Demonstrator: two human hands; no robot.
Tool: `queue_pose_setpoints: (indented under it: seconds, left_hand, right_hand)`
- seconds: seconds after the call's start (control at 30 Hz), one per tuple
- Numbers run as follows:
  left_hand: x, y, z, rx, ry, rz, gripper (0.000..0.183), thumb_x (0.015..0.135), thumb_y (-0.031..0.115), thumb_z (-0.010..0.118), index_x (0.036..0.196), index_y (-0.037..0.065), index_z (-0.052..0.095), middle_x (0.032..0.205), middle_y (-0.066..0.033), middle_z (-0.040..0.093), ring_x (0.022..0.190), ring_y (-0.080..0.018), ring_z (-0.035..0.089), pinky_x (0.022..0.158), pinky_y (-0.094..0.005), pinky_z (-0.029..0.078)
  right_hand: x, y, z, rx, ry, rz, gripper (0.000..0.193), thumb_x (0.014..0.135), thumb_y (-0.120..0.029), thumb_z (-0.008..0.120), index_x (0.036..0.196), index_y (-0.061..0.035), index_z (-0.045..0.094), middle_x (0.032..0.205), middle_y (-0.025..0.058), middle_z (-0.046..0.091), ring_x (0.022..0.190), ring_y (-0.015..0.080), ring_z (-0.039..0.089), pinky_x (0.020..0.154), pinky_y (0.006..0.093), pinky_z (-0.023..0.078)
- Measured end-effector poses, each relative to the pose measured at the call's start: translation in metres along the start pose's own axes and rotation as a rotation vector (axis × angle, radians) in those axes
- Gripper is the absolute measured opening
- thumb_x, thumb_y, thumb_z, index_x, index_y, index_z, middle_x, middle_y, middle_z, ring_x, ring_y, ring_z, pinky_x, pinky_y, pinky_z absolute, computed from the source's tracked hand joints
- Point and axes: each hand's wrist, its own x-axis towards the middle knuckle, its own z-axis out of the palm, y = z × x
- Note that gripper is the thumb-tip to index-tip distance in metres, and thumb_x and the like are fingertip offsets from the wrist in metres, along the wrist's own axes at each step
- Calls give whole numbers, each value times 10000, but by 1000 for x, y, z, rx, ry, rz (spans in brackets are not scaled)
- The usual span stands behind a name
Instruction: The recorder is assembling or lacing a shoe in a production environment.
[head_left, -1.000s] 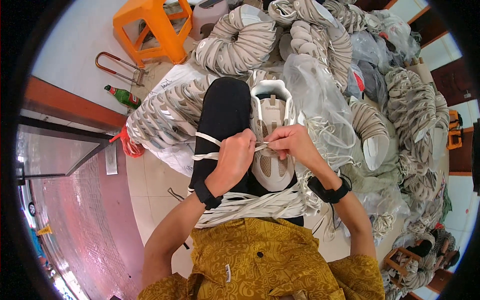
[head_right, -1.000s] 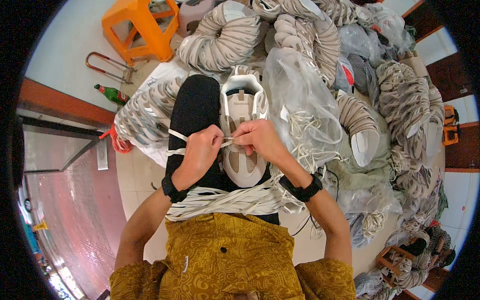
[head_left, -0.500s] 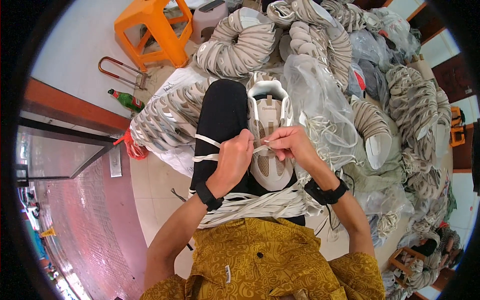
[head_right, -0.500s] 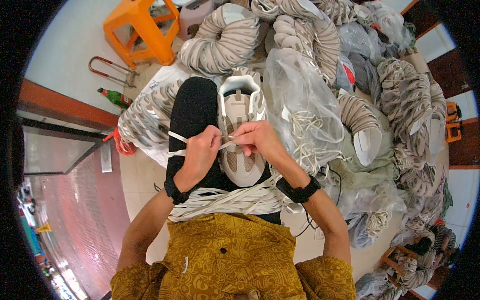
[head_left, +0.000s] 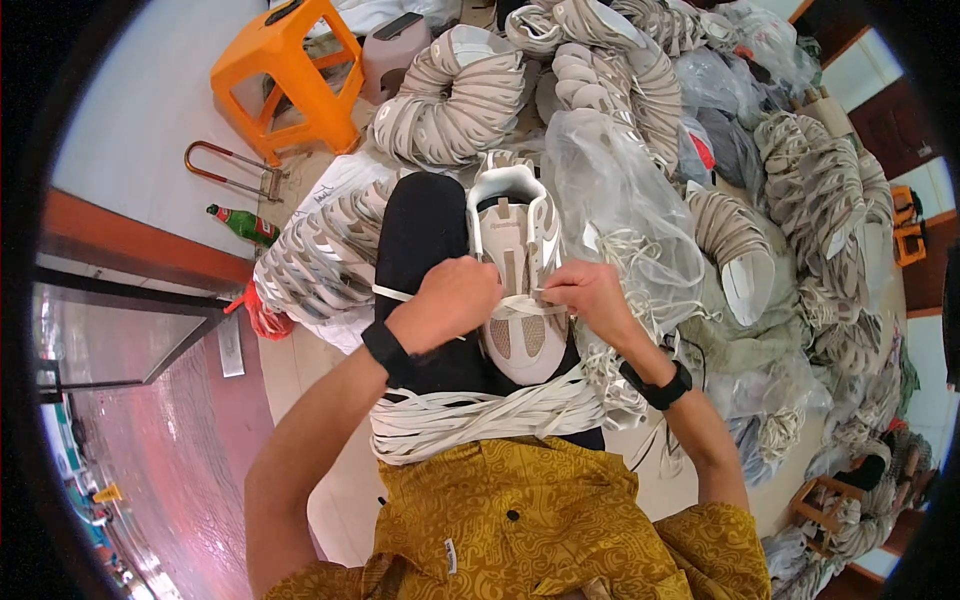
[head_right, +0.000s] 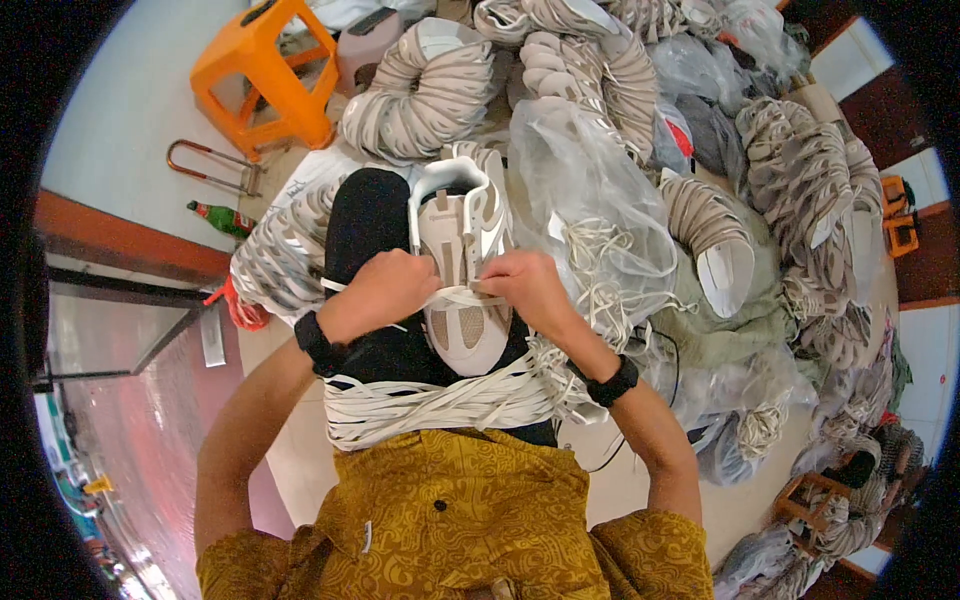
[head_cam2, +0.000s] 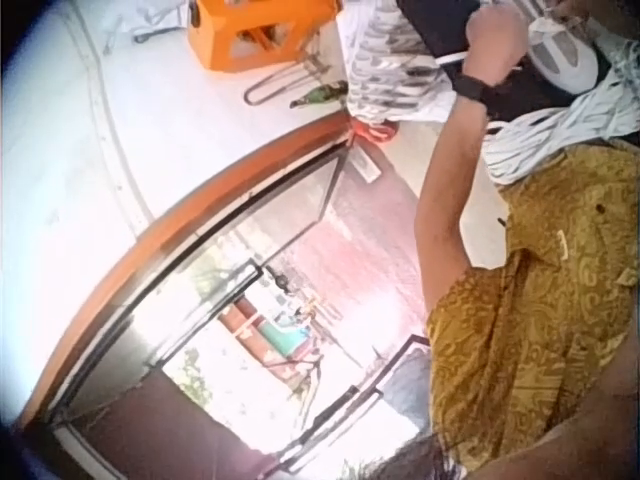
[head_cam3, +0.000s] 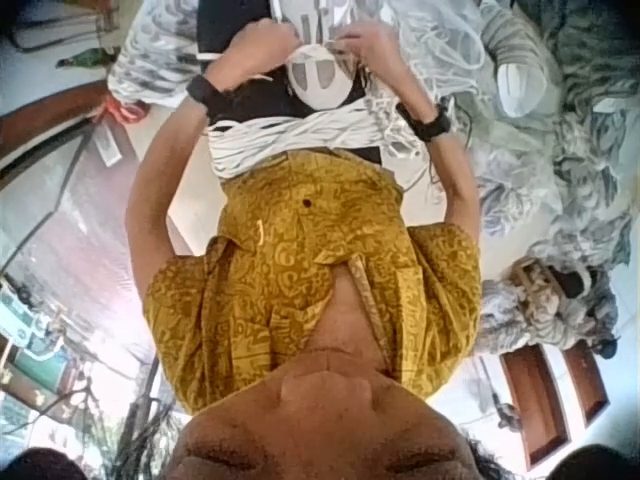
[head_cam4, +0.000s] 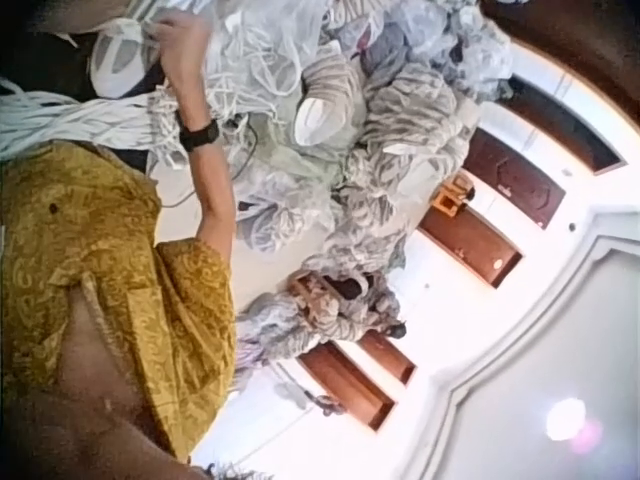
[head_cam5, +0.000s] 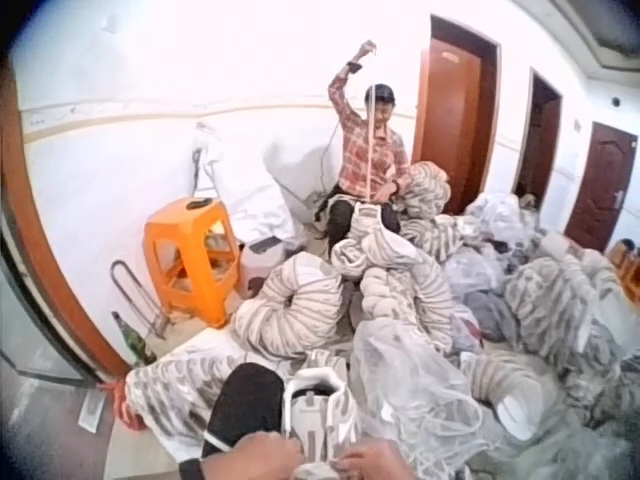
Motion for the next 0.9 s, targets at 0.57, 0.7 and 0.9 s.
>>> queue_pose_setpoints:
  seconds: [0.57, 0.7, 0.9]
  left_hand:
    - [9, 12, -8, 199, 129, 393, 34, 615, 72, 527, 630, 42, 532, 603, -83, 511, 626, -237, 529, 597, -329, 421]
    - [16, 11, -8, 273, 265, 484, 46, 621, 90, 524, 618, 60, 489, 608, -61, 494, 652, -216, 495, 615, -327, 384]
    - [33, 7, -9, 182, 146, 258, 81, 677, 130, 538, 664, 53, 515, 594, -89, 518, 622, -265, 523, 595, -368, 395]
  right_hand:
    - [1, 17, -6, -532, 98, -498, 78, 676, -121, 597, 655, -49, 577, 606, 77, 515, 536, 244, 529, 490, 329, 425]
    - [2, 18, -8, -467, 119, -488, 78, 680, -118, 592, 643, -54, 570, 598, 74, 506, 523, 239, 523, 482, 328, 425]
    - [5, 17, -7, -584, 92, -480, 113, 670, -145, 562, 601, -59, 538, 594, 88, 521, 561, 263, 550, 505, 360, 447]
